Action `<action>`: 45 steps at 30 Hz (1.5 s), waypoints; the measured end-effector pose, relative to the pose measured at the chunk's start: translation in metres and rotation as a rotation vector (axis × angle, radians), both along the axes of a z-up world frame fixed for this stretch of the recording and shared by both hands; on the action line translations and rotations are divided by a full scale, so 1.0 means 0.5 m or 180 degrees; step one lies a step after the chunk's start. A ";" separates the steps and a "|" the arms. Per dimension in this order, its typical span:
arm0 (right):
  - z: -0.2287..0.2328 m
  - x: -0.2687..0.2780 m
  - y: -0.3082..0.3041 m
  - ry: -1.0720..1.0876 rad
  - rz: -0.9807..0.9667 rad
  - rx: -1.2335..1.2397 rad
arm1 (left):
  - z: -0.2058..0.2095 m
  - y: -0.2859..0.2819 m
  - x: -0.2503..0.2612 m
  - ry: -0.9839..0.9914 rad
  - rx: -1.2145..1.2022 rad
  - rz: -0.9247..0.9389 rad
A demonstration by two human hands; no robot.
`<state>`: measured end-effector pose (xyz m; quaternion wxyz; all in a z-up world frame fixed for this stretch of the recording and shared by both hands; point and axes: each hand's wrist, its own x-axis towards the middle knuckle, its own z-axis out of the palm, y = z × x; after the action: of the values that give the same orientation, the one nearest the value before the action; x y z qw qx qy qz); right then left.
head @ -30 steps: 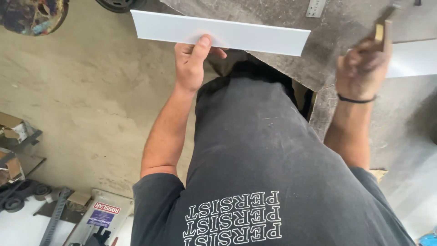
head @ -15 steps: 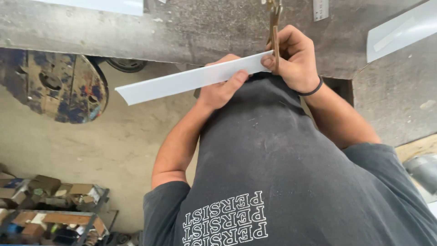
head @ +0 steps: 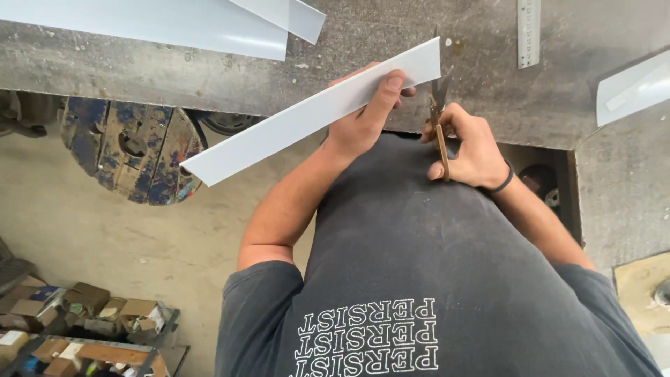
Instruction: The person uses scissors to cut a long white plastic strip into smaller rectangular pieces. They hold the strip with one hand and cut it with the other, placing the cut pieces on the table. The person repeats this process with another strip, cutting it into similar small pieces.
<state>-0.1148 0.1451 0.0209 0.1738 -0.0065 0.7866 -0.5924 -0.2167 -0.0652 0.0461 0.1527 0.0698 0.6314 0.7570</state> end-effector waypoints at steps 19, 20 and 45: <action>-0.005 -0.011 0.047 -0.0057 0.0339 -0.0442 | 0.011 0.087 0.044 -0.0050 -0.0065 0.0296; -0.007 -0.009 0.048 -0.0066 0.0344 -0.0440 | 0.010 0.086 0.043 -0.0059 -0.0062 0.0301; -0.027 0.011 0.027 0.0091 -0.0134 -0.0592 | 0.018 0.056 0.013 0.0107 0.0267 -0.0115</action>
<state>-0.1092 0.1588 0.0073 0.1488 -0.0145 0.7305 -0.6663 -0.2101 -0.0373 0.0554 0.1525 0.1002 0.6002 0.7787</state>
